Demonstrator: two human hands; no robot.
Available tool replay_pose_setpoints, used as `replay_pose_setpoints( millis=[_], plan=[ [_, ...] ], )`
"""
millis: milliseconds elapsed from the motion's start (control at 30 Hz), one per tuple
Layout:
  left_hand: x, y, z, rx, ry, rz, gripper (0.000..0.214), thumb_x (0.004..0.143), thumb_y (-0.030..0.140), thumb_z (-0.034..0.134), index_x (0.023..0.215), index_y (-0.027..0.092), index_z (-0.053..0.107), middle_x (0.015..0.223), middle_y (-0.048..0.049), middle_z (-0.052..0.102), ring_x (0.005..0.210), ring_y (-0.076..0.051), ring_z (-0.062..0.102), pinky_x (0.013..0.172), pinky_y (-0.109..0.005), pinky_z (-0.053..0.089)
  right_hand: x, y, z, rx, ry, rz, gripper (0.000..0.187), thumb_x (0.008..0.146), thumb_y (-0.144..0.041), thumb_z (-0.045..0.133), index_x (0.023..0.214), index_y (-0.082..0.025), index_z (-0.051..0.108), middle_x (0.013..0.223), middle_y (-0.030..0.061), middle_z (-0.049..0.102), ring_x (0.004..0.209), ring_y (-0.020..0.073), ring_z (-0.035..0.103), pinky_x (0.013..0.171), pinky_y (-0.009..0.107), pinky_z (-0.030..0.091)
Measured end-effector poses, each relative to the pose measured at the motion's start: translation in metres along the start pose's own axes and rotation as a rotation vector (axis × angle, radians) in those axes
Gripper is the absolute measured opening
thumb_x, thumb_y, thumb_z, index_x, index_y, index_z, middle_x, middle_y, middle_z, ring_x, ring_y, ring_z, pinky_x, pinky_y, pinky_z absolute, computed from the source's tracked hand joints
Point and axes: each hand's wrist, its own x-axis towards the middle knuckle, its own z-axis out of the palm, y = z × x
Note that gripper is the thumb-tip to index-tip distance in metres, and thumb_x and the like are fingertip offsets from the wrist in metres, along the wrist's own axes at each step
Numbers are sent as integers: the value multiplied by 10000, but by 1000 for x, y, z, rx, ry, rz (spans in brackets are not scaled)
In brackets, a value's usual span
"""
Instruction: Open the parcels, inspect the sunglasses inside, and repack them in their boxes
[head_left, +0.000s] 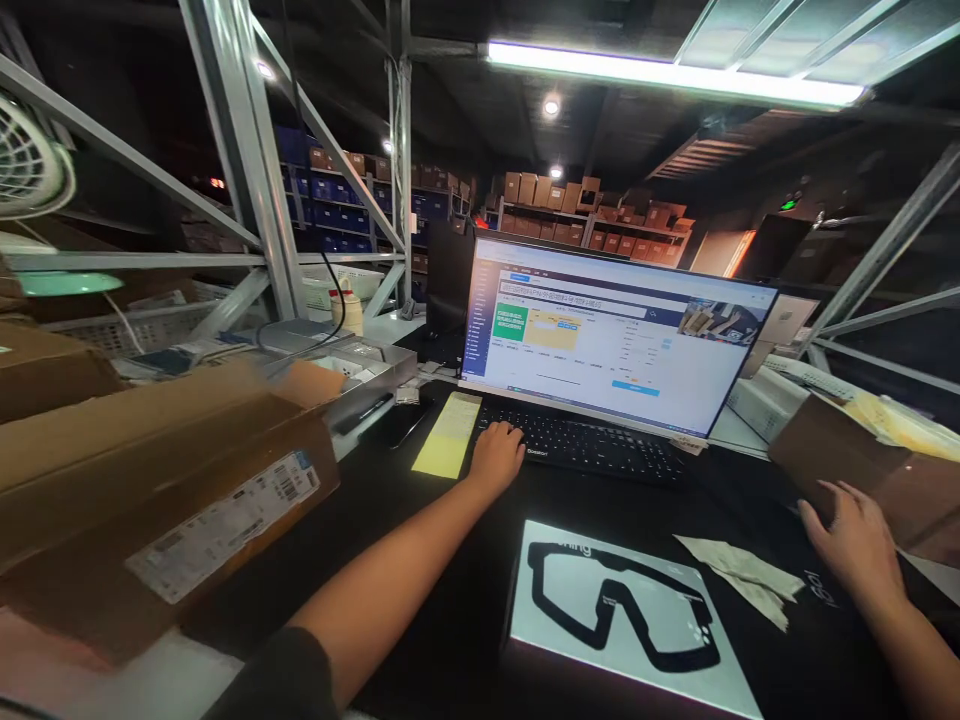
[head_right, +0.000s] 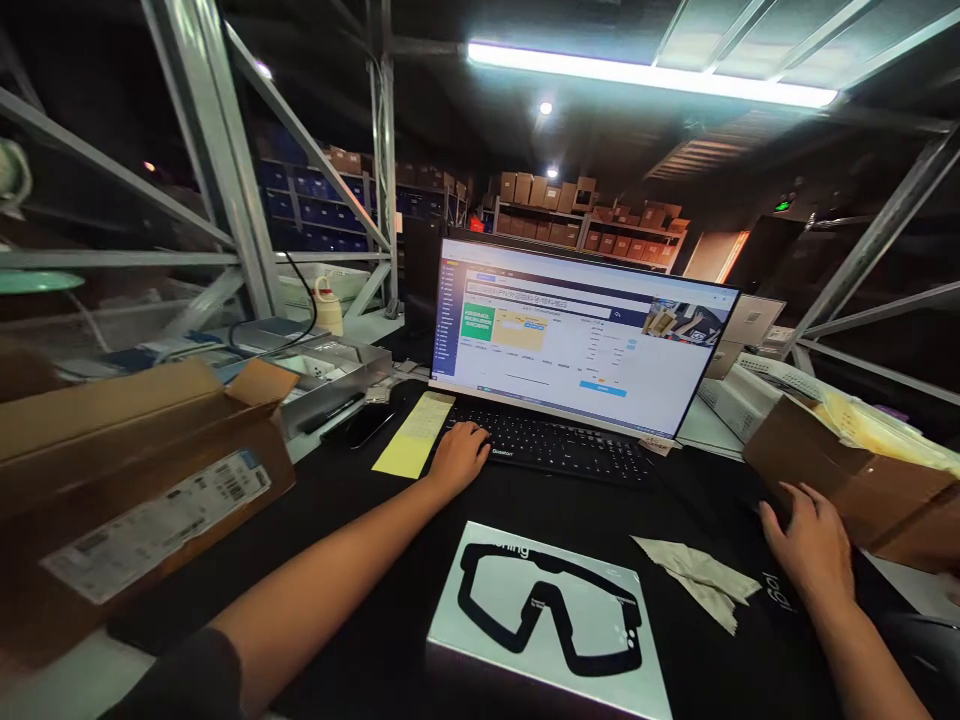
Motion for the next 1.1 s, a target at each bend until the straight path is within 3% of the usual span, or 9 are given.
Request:
replay_pose_setpoints(
  millis=[33, 100, 200, 367, 533, 633, 733, 900, 1100],
  plan=[
    [1, -1, 1, -10, 0, 4, 230, 966, 318, 614, 1127, 156, 643, 1196, -86, 635, 1108, -237, 612, 949, -455, 525, 6, -21, -3, -4, -23, -26, 523, 869, -536, 452, 1128, -119, 634, 1168, 354, 575, 1175, 434, 542, 870, 575, 445],
    [2, -3, 2, -24, 3, 8, 229, 966, 319, 613, 1126, 156, 643, 1194, -86, 635, 1108, -237, 611, 950, -456, 524, 16, -68, 0, 23, -111, -108, 429, 942, -466, 429, 1152, -147, 624, 1109, 265, 632, 1066, 354, 604, 892, 516, 478],
    [2, -4, 3, -35, 10, 14, 236, 964, 325, 613, 1127, 156, 641, 1194, -87, 631, 1124, -243, 601, 963, -465, 512, 17, -146, 24, 111, -275, -267, 335, 971, -417, 553, 1187, -167, 608, 1161, 101, 645, 1014, 232, 638, 905, 447, 525],
    [-2, -5, 0, -25, 13, 45, 277, 953, 340, 620, 1159, 156, 622, 1182, -86, 622, 1133, -252, 583, 961, -461, 496, 2, -248, 65, 216, -387, -400, 330, 977, -368, 598, 1255, -189, 596, 1278, 97, 605, 1065, 223, 630, 902, 435, 556],
    [-3, -2, -2, 38, 27, 44, 212, 945, 299, 606, 1098, 156, 638, 1127, -98, 636, 1094, -254, 579, 945, -419, 474, -1, -317, 87, 309, -411, -491, 345, 972, -363, 607, 1264, -181, 589, 1279, 98, 604, 1072, 229, 631, 903, 443, 557],
    [-4, 5, 1, 82, 51, 14, 192, 940, 297, 587, 1069, 170, 648, 1113, -127, 639, 1089, -288, 563, 974, -457, 442, -3, -338, 97, 344, -396, -502, 308, 984, -364, 585, 1247, -205, 604, 1299, 98, 598, 1080, 220, 624, 920, 434, 550],
    [-6, 12, 6, 108, 61, -18, 248, 938, 329, 579, 1112, 162, 635, 1149, -150, 622, 1110, -325, 540, 998, -524, 410, -9, -341, 104, 363, -377, -477, 311, 975, -368, 597, 1237, -201, 610, 1308, 97, 595, 1128, 236, 605, 968, 469, 520],
    [-7, 15, 8, 122, 40, -36, 267, 950, 361, 559, 1132, 177, 627, 1148, -147, 617, 1111, -329, 523, 1007, -544, 389, -18, -334, 111, 394, -385, -427, 198, 986, -275, 526, 945, -186, 698, 1259, 131, 620, 1225, 288, 550, 1051, 494, 456],
    [-7, 16, 7, 128, 12, -39, 284, 956, 363, 547, 1142, 162, 623, 1154, -154, 610, 1104, -334, 526, 995, -563, 396, -19, -336, 117, 393, -416, -367, 190, 980, -246, 478, 1109, -176, 599, 1124, 121, 639, 1044, 266, 608, 937, 434, 508]
  ],
)
